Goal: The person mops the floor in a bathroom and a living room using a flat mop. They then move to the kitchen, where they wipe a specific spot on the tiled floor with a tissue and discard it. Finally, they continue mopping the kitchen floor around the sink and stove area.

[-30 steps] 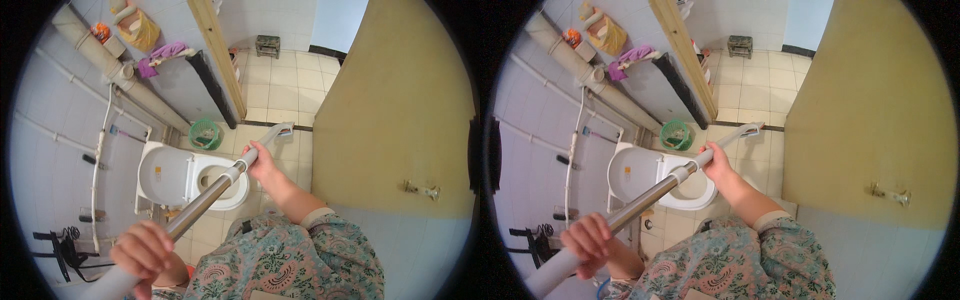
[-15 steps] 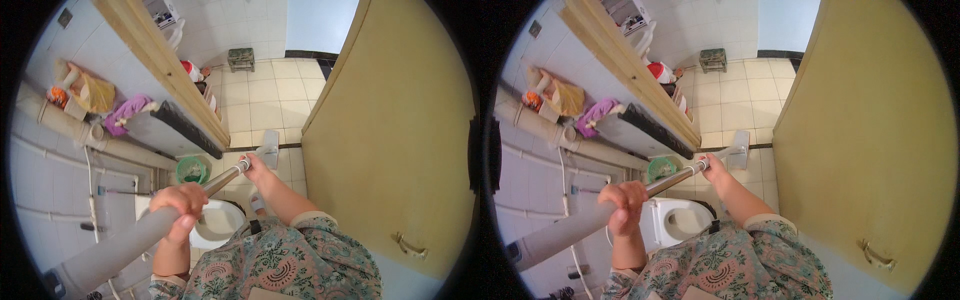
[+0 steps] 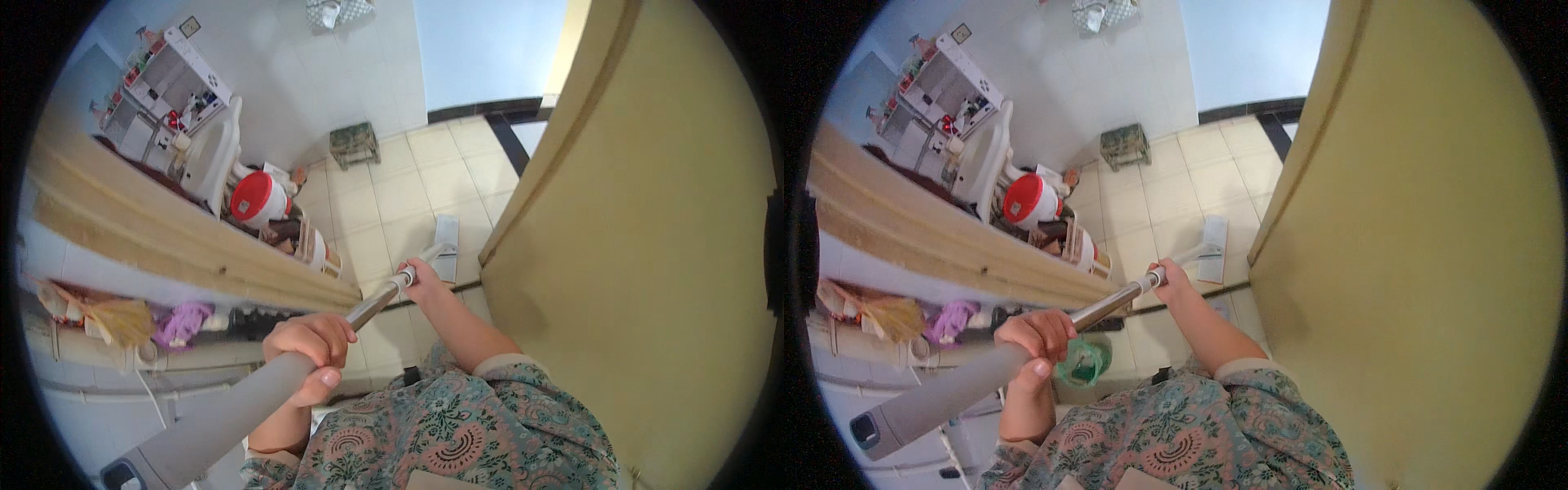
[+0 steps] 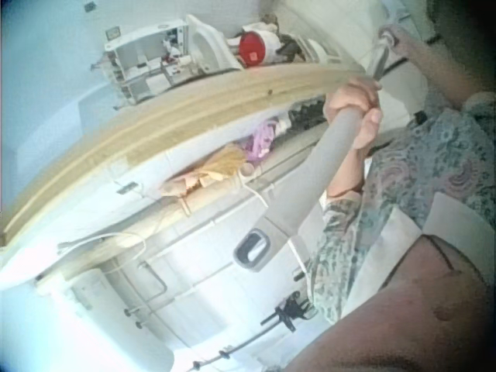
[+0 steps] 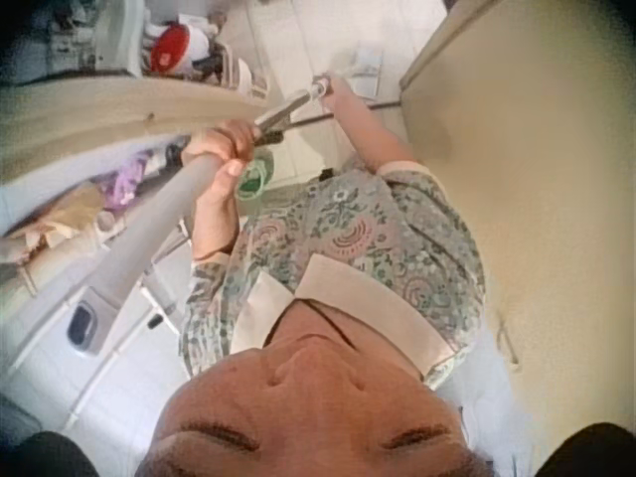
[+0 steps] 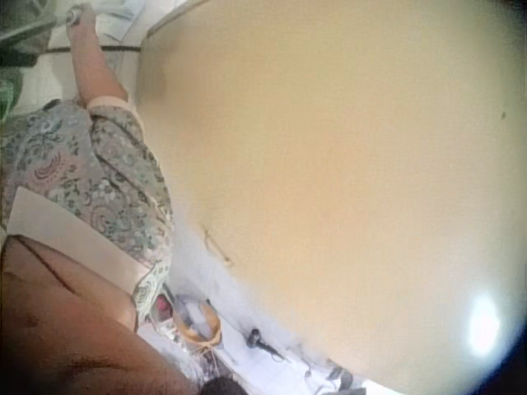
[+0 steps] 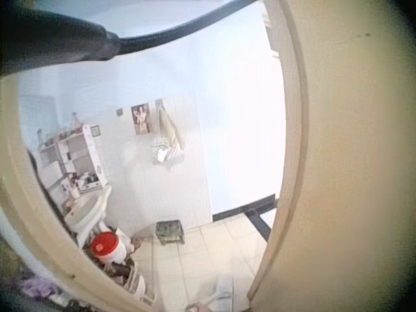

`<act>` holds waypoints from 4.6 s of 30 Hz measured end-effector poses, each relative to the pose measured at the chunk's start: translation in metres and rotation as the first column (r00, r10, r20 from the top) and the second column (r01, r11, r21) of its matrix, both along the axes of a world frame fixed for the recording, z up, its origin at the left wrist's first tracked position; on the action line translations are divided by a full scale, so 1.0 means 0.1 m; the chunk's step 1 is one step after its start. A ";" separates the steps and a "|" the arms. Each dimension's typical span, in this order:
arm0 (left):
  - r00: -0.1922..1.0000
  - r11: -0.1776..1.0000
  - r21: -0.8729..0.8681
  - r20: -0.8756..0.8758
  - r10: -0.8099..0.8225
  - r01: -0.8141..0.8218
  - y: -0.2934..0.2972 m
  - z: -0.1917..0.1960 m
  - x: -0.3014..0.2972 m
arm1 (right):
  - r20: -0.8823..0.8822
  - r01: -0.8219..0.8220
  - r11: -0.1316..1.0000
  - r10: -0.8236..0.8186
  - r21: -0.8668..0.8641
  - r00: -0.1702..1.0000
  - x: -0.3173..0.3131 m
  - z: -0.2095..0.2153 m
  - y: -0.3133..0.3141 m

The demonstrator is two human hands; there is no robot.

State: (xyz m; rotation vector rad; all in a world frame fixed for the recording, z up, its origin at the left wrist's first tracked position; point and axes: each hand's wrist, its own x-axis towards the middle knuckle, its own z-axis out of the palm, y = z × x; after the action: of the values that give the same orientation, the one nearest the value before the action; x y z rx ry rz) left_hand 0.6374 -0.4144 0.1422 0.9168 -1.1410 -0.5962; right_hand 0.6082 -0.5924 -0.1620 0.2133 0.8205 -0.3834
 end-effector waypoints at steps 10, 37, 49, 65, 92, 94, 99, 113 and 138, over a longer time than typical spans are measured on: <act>0.989 0.952 -0.266 -0.050 0.141 -0.149 -1.60 0.34 1.13 | -0.058 0.083 0.986 -0.075 0.144 0.995 1.09 0.47 -1.85; 0.684 0.666 -0.297 -0.057 -0.728 0.684 -7.16 0.40 3.35 | -0.044 0.853 0.515 -0.854 0.081 0.519 1.18 0.82 -6.40; 0.646 0.602 -0.424 -0.049 -0.761 0.677 -9.70 0.83 2.05 | -0.026 0.943 0.314 -0.948 0.107 0.318 -0.22 0.80 -8.69; 0.977 0.844 -0.492 0.086 -0.195 0.211 -14.04 0.66 0.51 | -0.180 0.998 0.032 -0.984 -0.062 0.020 -2.35 0.84 -11.88; -0.569 0.654 0.289 0.779 0.264 0.699 -17.04 0.52 -6.66 | -0.078 0.852 -0.518 -0.855 0.073 -0.513 -8.68 0.48 -13.85; -0.582 0.655 0.309 0.775 0.247 0.689 -17.27 0.56 -7.17 | -0.045 0.849 -0.525 -0.851 0.059 -0.523 -9.16 0.52 -14.02; -0.491 0.648 0.249 0.842 0.222 0.720 -17.80 0.61 -8.50 | 0.028 0.881 -0.466 -0.885 -0.084 -0.465 -10.57 0.64 -14.53; 0.137 -0.119 -0.077 0.740 0.658 0.990 -17.03 0.79 -13.44 | 0.121 0.240 -0.964 -0.254 -0.117 -0.960 -14.51 0.25 -12.72; 0.942 -0.968 -0.093 0.270 0.200 0.233 -13.54 0.16 -20.72 | -0.230 0.606 -0.683 -0.566 -0.407 -0.792 -19.61 -0.87 -10.38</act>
State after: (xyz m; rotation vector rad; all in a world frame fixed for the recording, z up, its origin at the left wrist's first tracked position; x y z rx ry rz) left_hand -1.4351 -1.7689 0.1583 -1.8165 -1.1012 1.1391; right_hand -1.3529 -1.6304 -0.2489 1.2110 0.7836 -2.7502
